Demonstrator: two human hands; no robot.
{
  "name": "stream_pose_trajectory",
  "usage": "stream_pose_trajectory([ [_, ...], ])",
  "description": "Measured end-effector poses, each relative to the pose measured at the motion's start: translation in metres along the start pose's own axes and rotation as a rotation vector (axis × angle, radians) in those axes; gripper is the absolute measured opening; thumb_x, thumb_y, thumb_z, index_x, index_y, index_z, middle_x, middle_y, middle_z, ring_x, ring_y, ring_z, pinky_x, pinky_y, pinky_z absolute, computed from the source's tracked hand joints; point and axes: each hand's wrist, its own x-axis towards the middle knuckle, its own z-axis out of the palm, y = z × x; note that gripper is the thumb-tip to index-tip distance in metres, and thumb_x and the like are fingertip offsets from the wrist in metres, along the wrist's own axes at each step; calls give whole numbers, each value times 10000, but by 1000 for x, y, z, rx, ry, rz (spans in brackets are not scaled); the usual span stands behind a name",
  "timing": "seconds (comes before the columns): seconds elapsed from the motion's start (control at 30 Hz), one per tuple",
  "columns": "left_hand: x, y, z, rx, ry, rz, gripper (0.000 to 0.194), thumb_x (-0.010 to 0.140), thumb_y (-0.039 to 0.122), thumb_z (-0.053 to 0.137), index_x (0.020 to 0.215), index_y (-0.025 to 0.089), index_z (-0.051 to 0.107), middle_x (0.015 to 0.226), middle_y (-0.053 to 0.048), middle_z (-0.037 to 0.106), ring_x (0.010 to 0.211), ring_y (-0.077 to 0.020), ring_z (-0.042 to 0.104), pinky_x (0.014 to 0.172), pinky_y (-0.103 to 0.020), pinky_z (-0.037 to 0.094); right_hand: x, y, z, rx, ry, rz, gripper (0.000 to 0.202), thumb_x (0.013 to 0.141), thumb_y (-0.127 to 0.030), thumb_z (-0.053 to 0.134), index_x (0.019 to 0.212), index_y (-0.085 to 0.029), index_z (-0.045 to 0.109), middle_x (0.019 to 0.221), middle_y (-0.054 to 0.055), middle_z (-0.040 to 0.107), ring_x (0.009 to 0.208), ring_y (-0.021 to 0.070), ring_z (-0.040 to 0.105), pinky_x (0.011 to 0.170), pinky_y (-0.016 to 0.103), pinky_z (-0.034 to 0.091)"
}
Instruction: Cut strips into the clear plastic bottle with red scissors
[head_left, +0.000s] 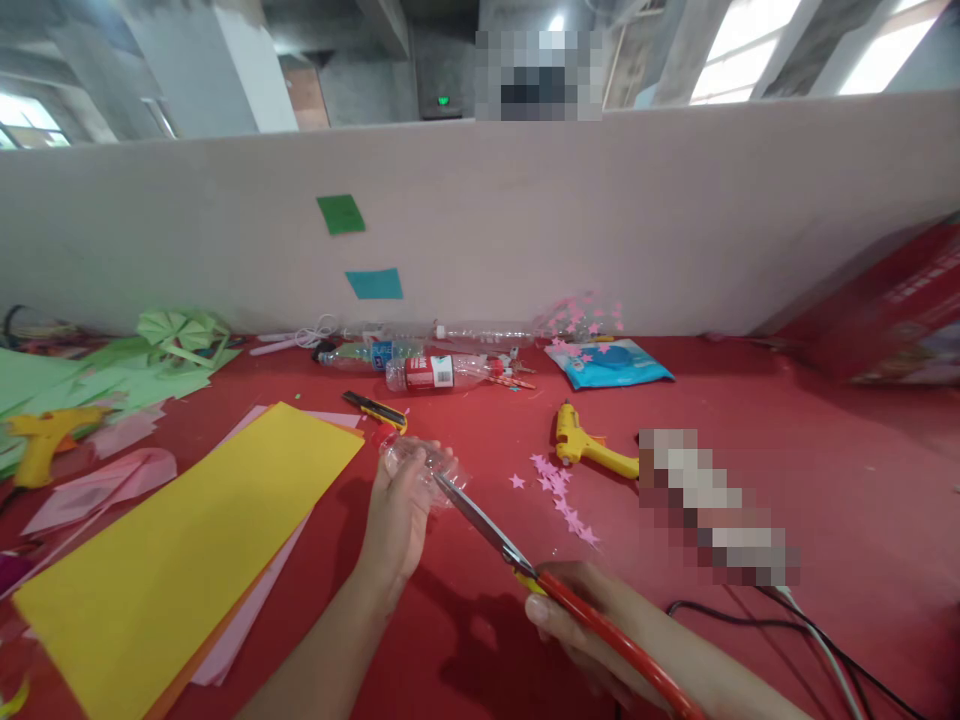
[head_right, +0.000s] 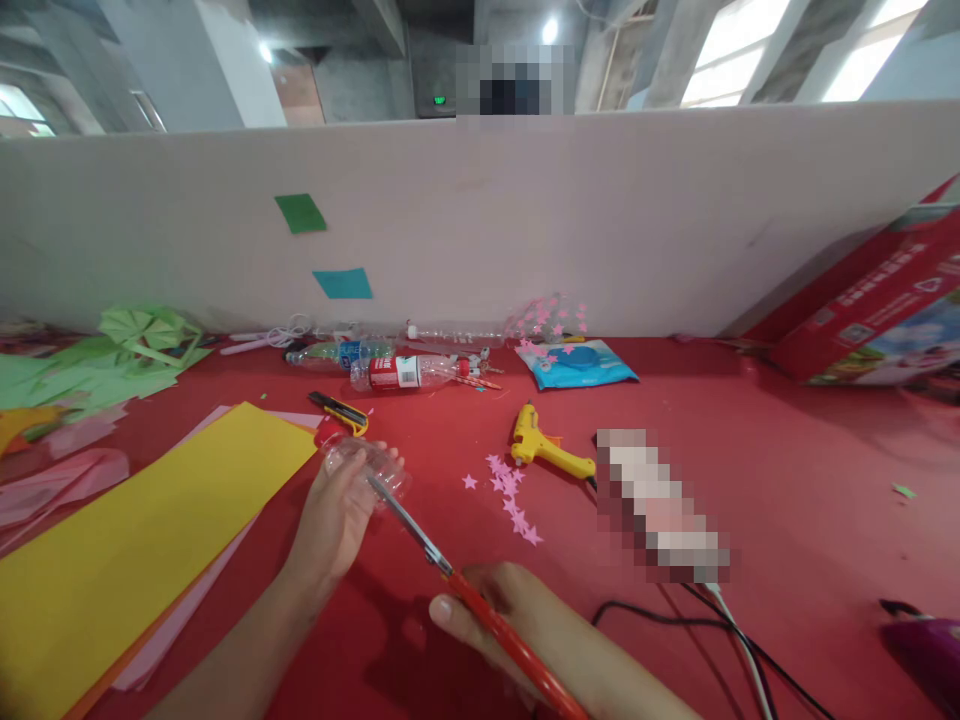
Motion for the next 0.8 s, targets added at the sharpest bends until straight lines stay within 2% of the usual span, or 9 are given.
stream_pose_trajectory([
  [0.17,1,-1,-2,-6,-3,-3,306,650,245,760,861,186,546,854,-5,655,869,-179,656,906,-414,486,2,2,4,5,64,43,631,736,-833,410,692,-204,405,488,-85,370,380,52,353,367,163,267],
  [0.3,4,-1,-4,-9,-13,34,277,662,237,752,847,186,554,854,-3,660,852,-169,657,906,-406,485,5,-2,4,-18,66,105,539,782,-720,513,653,-215,375,446,-98,344,333,52,347,357,171,275],
  [0.4,6,-1,-5,-14,-17,52,262,664,229,750,837,182,559,850,-2,661,834,-163,659,906,-405,487,7,-3,4,-33,80,59,501,830,-646,516,631,-213,363,427,-97,339,336,48,333,378,178,250],
  [0.53,6,-1,-6,-5,-33,63,252,682,236,737,846,187,553,851,1,658,830,-158,656,906,-404,483,8,2,5,-27,75,-13,552,795,-722,479,611,-214,363,434,-88,337,362,58,345,385,191,252],
  [0.63,5,-3,-6,33,-81,80,248,689,240,731,849,197,546,845,9,656,827,-153,653,910,-403,475,6,4,6,-1,58,-14,589,757,-791,439,662,-214,374,475,-89,359,370,54,345,385,187,269],
  [0.8,2,-9,-6,74,-139,95,255,675,239,734,854,207,555,850,12,655,819,-153,653,912,-421,472,3,2,7,-30,94,-9,615,756,-815,393,665,-207,376,510,-73,381,383,49,344,377,184,246],
])
